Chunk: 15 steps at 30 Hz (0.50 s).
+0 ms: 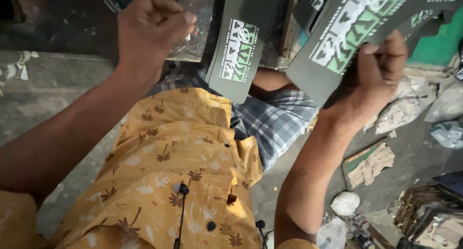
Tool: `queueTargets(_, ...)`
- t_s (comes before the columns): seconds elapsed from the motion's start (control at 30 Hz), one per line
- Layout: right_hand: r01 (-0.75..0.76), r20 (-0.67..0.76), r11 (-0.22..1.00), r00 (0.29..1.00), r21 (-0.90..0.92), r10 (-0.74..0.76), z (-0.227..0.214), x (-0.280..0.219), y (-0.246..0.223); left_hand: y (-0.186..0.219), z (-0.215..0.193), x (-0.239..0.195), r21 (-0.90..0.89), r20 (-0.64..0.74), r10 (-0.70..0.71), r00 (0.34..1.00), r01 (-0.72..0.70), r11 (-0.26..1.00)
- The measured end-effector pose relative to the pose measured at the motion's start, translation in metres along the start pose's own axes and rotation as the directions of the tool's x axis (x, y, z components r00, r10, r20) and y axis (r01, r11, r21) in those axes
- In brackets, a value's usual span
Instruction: The person is applying glue or ink to the edges of printed material pieces using a small tool.
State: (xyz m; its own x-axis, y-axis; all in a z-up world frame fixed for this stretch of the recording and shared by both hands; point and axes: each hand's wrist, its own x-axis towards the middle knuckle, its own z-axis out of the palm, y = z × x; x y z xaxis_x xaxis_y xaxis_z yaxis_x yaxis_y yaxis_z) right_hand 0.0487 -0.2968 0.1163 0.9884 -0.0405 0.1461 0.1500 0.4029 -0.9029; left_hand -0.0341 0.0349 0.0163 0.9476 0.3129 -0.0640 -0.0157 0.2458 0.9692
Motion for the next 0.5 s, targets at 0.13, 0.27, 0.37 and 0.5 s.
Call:
queueTargets(0.13, -0.048, -0.107, 0.99, 0.994, -0.133, 0.034, 0.018, -0.02, 0.033, -0.004, -0.01, -0.014, -0.027, 0.032, 0.092, 0.995, -0.091, 0.995)
queueTargets(0.27, -0.142, -0.015, 0.932, 0.989, -0.335, 0.145, 0.011, -0.041, 0.103, -0.007, -0.016, -0.028, 0.04, 0.061, 0.112, 0.992, -0.114, 0.993)
queueTargets(0.37, -0.198, 0.041, 0.839, 0.966, -0.507, 0.253, 0.022, -0.064, 0.11, -0.006, -0.01, -0.039, 0.155, 0.063, 0.102, 0.993, -0.111, 0.982)
queueTargets(0.5, -0.068, 0.155, 0.812, 0.969, -0.579, 0.191, 0.018, -0.078, 0.121, -0.004, 0.017, -0.022, 0.361, 0.14, 0.072, 0.987, -0.119, 0.925)
